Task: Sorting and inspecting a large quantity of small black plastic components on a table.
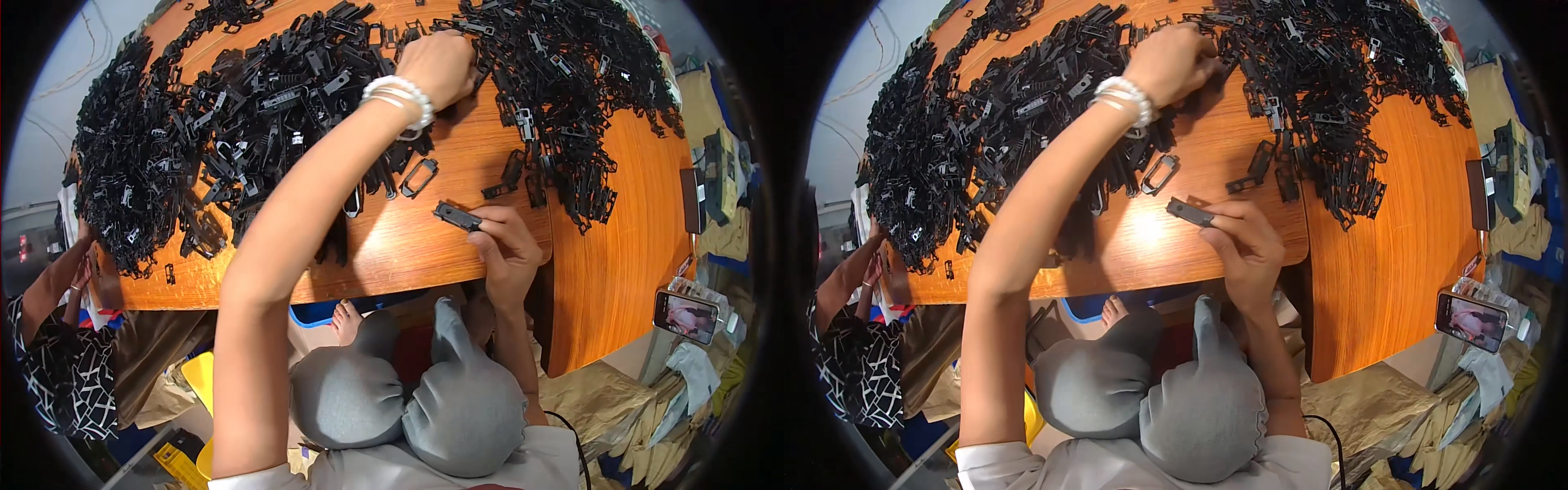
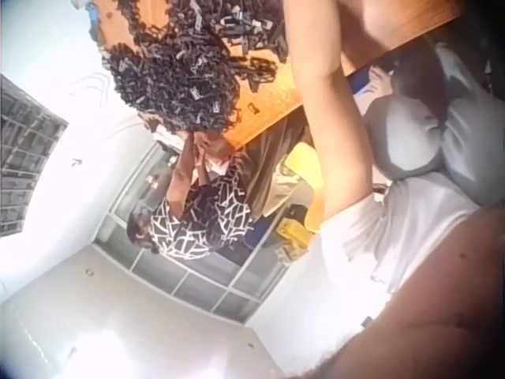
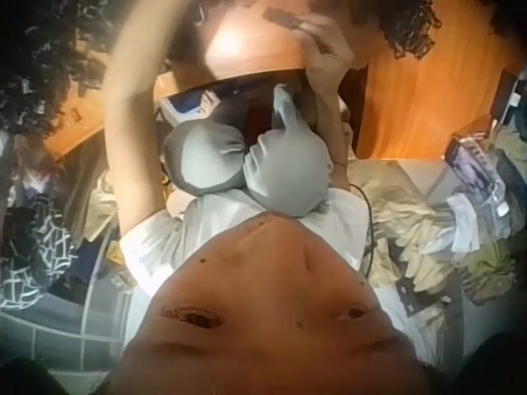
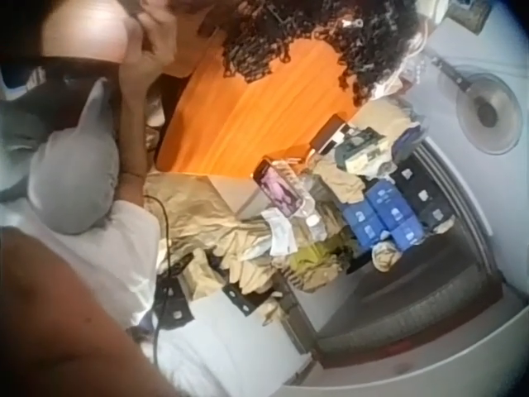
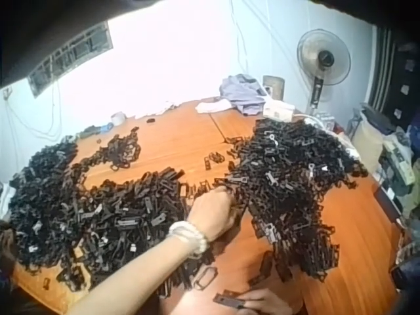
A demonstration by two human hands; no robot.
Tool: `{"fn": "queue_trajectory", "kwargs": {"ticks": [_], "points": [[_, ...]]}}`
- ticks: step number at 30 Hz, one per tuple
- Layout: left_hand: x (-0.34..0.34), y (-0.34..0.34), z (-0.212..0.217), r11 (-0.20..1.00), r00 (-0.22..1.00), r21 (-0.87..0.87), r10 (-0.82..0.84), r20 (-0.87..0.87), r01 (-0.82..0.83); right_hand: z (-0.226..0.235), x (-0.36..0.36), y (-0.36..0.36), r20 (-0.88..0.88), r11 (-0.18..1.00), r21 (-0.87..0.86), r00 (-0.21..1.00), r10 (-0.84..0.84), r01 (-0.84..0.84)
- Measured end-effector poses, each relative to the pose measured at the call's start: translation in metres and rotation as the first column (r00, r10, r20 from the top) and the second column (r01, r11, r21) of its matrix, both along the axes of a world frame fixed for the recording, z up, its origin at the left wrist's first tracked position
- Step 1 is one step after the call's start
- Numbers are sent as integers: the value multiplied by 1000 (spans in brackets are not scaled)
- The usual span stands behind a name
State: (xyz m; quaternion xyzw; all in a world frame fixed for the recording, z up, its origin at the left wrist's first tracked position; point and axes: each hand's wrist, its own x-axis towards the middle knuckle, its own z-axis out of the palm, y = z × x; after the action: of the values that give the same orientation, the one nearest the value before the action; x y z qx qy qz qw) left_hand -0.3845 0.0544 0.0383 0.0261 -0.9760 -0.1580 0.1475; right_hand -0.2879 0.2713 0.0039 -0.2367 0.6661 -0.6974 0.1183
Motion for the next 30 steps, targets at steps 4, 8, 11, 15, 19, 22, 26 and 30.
{"fn": "queue_trajectory", "kwargs": {"ticks": [4, 8, 11, 15, 19, 22, 26, 30], "points": [[-20, 19, 0, 990, 984, -105, 106, 144, -91, 2, 3, -1, 40, 1000, -11, 999, -28, 28], [-13, 18, 4, 973, 959, 63, 208, 192, -224, 3, -1, -1, -69, 998, -34, 996, -55, 53], [10, 1, 25, 857, 956, 456, 130, 262, -241, 4, 0, -2, -67, 998, -31, 996, -54, 52], [41, 4, 34, 494, 970, 835, 161, 185, -241, 4, 1, -6, -106, 997, -47, 992, -71, 66], [82, 17, 38, 204, 977, 964, -97, 191, -169, 11, -1, -2, 156, 980, -131, 980, -126, 147], [110, 31, 37, 88, 948, 955, -123, 294, -285, 20, -4, -7, 357, 959, -194, 925, -128, 208], [129, 41, 27, -77, 965, 970, -146, 217, -230, 31, -7, -17, 346, 961, -98, 914, -212, 260], [137, 38, 21, 152, 974, 977, -150, 171, -148, 35, -5, -17, 348, 960, -66, 908, -232, 271]]}}
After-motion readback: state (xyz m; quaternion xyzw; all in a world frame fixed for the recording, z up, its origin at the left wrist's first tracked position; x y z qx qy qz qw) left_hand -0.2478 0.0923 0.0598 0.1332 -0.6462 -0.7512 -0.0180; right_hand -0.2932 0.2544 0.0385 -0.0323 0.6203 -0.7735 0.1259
